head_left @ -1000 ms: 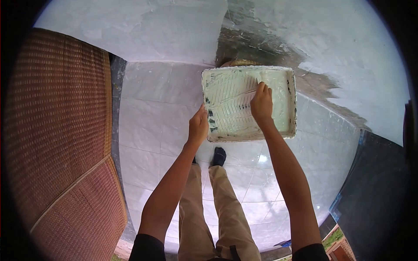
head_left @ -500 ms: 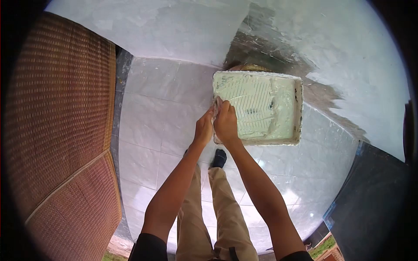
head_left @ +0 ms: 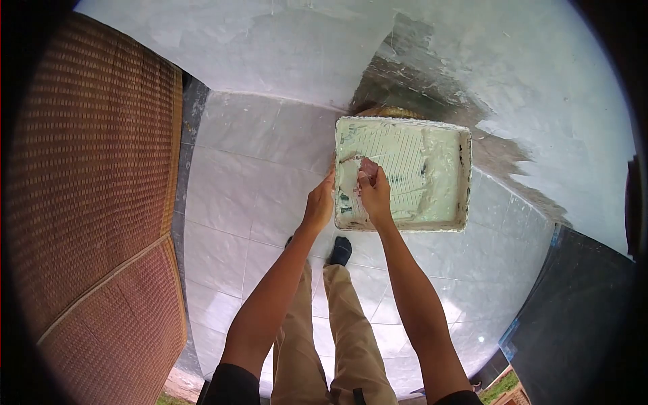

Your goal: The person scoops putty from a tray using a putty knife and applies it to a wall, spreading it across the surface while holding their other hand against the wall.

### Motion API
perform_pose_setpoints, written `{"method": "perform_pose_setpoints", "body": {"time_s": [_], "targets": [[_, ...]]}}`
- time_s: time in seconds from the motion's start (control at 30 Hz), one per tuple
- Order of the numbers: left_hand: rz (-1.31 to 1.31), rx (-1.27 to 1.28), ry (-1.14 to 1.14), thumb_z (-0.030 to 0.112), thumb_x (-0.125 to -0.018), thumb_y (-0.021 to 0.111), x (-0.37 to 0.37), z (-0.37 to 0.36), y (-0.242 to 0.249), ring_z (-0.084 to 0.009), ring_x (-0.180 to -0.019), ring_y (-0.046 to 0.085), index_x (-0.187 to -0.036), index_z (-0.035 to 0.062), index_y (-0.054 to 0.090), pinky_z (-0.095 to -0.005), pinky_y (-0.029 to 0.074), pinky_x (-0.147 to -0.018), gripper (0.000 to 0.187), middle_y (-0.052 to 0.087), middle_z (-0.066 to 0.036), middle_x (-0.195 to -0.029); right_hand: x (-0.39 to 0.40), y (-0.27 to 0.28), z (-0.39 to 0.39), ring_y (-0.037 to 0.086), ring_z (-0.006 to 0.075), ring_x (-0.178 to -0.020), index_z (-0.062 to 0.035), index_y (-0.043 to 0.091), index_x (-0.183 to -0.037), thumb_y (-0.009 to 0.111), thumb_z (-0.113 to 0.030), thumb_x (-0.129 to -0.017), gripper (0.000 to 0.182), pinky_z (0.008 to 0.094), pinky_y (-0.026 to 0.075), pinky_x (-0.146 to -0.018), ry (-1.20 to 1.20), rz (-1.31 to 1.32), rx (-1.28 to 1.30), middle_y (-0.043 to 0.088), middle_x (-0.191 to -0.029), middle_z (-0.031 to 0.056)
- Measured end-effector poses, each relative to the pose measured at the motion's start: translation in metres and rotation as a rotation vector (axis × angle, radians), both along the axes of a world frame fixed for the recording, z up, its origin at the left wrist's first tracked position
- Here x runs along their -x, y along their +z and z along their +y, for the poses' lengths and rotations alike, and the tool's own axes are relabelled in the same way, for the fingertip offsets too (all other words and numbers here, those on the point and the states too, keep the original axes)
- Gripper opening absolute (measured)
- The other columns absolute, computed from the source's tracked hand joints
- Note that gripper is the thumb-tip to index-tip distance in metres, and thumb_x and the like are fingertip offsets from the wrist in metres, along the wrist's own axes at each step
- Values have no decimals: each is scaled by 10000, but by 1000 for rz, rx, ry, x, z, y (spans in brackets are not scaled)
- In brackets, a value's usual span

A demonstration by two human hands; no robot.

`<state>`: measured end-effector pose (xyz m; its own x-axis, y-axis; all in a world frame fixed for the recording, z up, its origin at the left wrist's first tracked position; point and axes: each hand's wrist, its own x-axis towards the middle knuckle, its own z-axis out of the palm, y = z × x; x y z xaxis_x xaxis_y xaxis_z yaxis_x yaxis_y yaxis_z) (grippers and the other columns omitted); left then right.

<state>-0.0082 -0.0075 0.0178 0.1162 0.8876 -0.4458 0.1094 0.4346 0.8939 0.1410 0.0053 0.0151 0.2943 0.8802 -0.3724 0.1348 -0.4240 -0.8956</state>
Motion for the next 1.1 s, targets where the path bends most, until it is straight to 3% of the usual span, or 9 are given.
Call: {"method": "perform_pose_setpoints", "body": {"time_s": [0.07, 0.27, 0.37, 0.47, 0.67, 0.73, 0.87, 0.97, 1.1], "targets": [[9, 3, -6, 272, -1046, 233, -2, 0, 3, -269, -1406, 410, -1430, -71, 439, -339, 253, -1185, 555, 481, -221, -1466, -5, -3, 1, 604, 104, -722, -1, 576, -1189, 607, -86, -956, 250, 280, 500, -634, 19, 44, 78, 670, -920, 73], [-62, 82, 44, 268, -1049, 257, -3, -2, 13, -262, -1454, 331, -1465, -78, 379, -330, 206, -1202, 555, 406, -206, -1526, -28, -8, -1, 604, 108, -862, -4, 564, -1284, 606, -76, -959, 335, 271, 494, -754, -63, 323, 104, 664, -1026, 40], [-42, -4, 137, 253, -1044, 325, -3, -7, 3, -252, -1408, 393, -1483, -50, 367, -315, 272, -1154, 535, 444, -204, -1499, -53, -4, -7, 598, 114, -925, 0, 535, -1339, 607, -78, -966, 388, 262, 479, -816, -88, 445, 210, 654, -1091, 32], [-33, -93, 193, 243, -1041, 370, -3, -1, 19, -245, -1378, 435, -1495, -32, 360, -305, 316, -1123, 531, 469, -203, -1481, -56, 30, -14, 575, 103, -945, -4, 515, -1363, 601, -78, -977, 403, 243, 460, -838, -220, 627, 41, 630, -1108, 13], [-69, -274, 127, 241, -1041, 382, -2, 43, 123, -271, -1378, 437, -1482, -19, 393, -327, 311, -1128, 513, 463, -208, -1487, -67, 107, -15, 511, 61, -871, -38, 484, -1389, 595, -103, -995, 414, 253, 443, -834, -205, 750, -208, 563, -1021, -53], [-28, -397, 57, 237, -1041, 381, 0, 60, 168, -290, -1389, 426, -1475, -15, 407, -342, 303, -1138, 502, 464, -205, -1488, -77, 125, -12, 546, 66, -959, -76, 510, -1353, 582, -122, -1006, 357, 247, 441, -902, -49, 892, -447, 597, -1098, -52], [-46, -592, -12, 224, -1041, 378, 4, 94, 279, -293, -1420, 387, -1482, 0, 397, -359, 275, -1164, 496, 442, -203, -1504, -65, 242, 6, 572, 95, -1043, -96, 488, -1366, 579, -118, -1004, 373, 283, 446, -964, -93, 942, -632, 611, -1171, -30], [-69, -745, -37, 201, -1034, 372, 6, 115, 370, -293, -1428, 377, -1477, -7, 399, -371, 268, -1172, 490, 436, -200, -1509, -61, 330, 24, 548, 159, -1222, -91, 453, -1390, 575, -106, -1000, 409, 368, 419, -1073, -39, 948, -793, 578, -1321, 31], [-81, -975, -64, 171, -1025, 348, 15, 132, 489, -285, -1433, 368, -1469, -11, 408, -367, 251, -1179, 484, 444, -186, -1505, -53, 469, 42, 545, 175, -1222, -54, 433, -1406, 575, -86, -994, 436, 372, 419, -1069, -7, 810, -966, 569, -1327, 62]]}}
